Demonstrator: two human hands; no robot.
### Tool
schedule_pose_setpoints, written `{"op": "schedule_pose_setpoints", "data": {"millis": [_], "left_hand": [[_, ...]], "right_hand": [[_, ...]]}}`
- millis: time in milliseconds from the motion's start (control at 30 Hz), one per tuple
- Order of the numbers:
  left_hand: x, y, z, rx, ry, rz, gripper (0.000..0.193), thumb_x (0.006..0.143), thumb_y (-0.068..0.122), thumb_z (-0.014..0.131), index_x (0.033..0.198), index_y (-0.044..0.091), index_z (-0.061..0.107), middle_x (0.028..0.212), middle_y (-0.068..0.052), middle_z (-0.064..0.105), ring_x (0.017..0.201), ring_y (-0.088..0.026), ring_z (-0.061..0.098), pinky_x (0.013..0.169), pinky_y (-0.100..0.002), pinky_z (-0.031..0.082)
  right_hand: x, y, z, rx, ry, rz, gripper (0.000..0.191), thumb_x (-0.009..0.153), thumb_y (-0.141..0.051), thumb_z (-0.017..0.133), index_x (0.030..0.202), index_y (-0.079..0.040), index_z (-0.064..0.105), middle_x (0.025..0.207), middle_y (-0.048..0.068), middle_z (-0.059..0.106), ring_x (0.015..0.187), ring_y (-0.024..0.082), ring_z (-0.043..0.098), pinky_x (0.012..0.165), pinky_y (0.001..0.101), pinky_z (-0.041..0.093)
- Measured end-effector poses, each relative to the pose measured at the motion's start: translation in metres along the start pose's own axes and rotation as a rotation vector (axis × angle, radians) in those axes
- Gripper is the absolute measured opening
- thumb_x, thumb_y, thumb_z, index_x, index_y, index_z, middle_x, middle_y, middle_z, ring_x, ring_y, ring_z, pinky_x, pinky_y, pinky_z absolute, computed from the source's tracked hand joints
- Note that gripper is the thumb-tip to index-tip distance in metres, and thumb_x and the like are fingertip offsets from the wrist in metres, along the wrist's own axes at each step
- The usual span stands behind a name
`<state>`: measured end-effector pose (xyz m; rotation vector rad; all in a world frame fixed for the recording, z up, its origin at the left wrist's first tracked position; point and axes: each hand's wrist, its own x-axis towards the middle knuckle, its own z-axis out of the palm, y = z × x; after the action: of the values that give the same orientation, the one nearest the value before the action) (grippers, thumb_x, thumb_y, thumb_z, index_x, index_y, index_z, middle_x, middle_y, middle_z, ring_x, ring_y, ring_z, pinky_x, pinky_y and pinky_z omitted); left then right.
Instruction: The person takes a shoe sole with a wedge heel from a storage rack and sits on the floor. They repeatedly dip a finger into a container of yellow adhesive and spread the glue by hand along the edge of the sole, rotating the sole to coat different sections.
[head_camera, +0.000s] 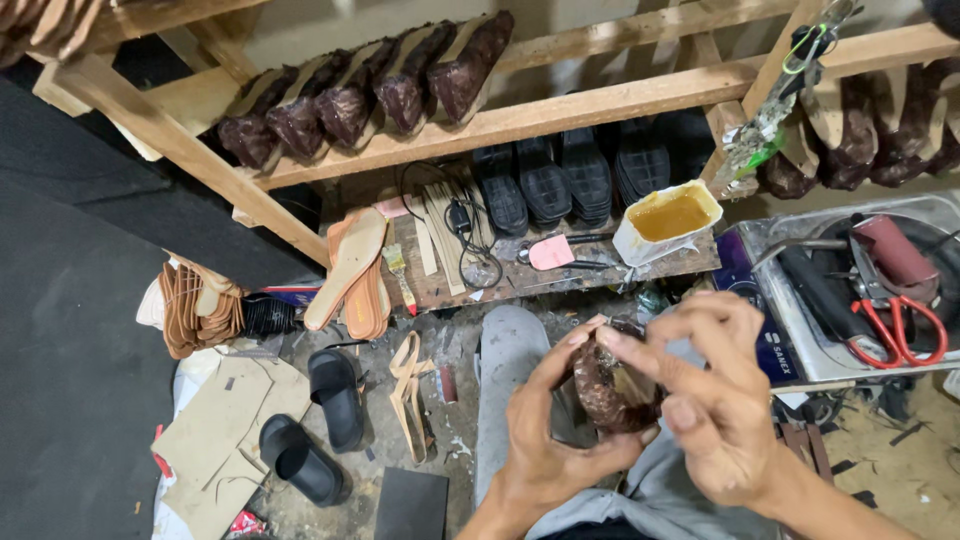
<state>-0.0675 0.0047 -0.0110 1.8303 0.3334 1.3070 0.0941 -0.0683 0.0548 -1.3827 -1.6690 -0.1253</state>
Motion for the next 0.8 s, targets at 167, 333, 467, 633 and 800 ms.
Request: {"op": "schedule_pose_setpoints", "data": {"millis": [167,333,467,633,800], "left_hand": [[0.002,0.009,-0.006,-0.074,-0.063,-0.178,0.091,0.08,0.016,0.093,0.153,-0.006,0.044,0.141,-0.02,0.069,0.122,-0.027,0.076,0.108,-0.036,0.062],[0.005,0.009,-0.004,-0.001,-0.028,-0.161,0.092,0.077,0.023,0.094,0.15,-0.008,0.047,0.13,-0.016,0.073,0.115,-0.023,0.078,0.102,-0.034,0.064],[0.004,0.008,-0.005,-0.026,-0.066,-0.188,0.092,0.078,0.026,0.092,0.151,-0.009,0.049,0.129,-0.016,0.074,0.113,-0.022,0.079,0.1,-0.033,0.064],[0.004,0.005,-0.004,-0.052,-0.067,-0.183,0.09,0.078,0.025,0.089,0.151,-0.01,0.049,0.13,-0.016,0.075,0.114,-0.023,0.079,0.104,-0.034,0.063],[0.006,0.002,-0.004,-0.035,-0.077,-0.197,0.091,0.077,0.028,0.09,0.148,-0.012,0.049,0.128,-0.018,0.074,0.114,-0.025,0.079,0.102,-0.034,0.063]], "right_hand": [[0.008,0.001,-0.004,-0.036,0.022,-0.074,0.051,0.101,-0.043,0.038,0.116,-0.013,0.077,0.092,0.004,0.057,0.102,0.027,0.045,0.106,0.0493,0.033],[0.008,0.002,-0.006,-0.1,0.01,-0.139,0.047,0.1,-0.041,0.04,0.115,-0.015,0.077,0.092,0.002,0.058,0.099,0.027,0.048,0.108,0.0514,0.031],[0.006,0.004,-0.006,-0.14,0.042,-0.139,0.049,0.102,-0.042,0.042,0.119,-0.011,0.075,0.095,0.005,0.057,0.1,0.029,0.049,0.108,0.0502,0.032],[0.009,0.005,-0.007,-0.137,0.022,-0.162,0.046,0.101,-0.041,0.042,0.115,-0.014,0.077,0.092,0.003,0.059,0.095,0.027,0.05,0.107,0.051,0.032],[0.014,0.003,-0.008,-0.13,0.005,-0.148,0.05,0.101,-0.042,0.04,0.115,-0.012,0.077,0.094,0.004,0.059,0.097,0.027,0.051,0.107,0.0521,0.031]]}}
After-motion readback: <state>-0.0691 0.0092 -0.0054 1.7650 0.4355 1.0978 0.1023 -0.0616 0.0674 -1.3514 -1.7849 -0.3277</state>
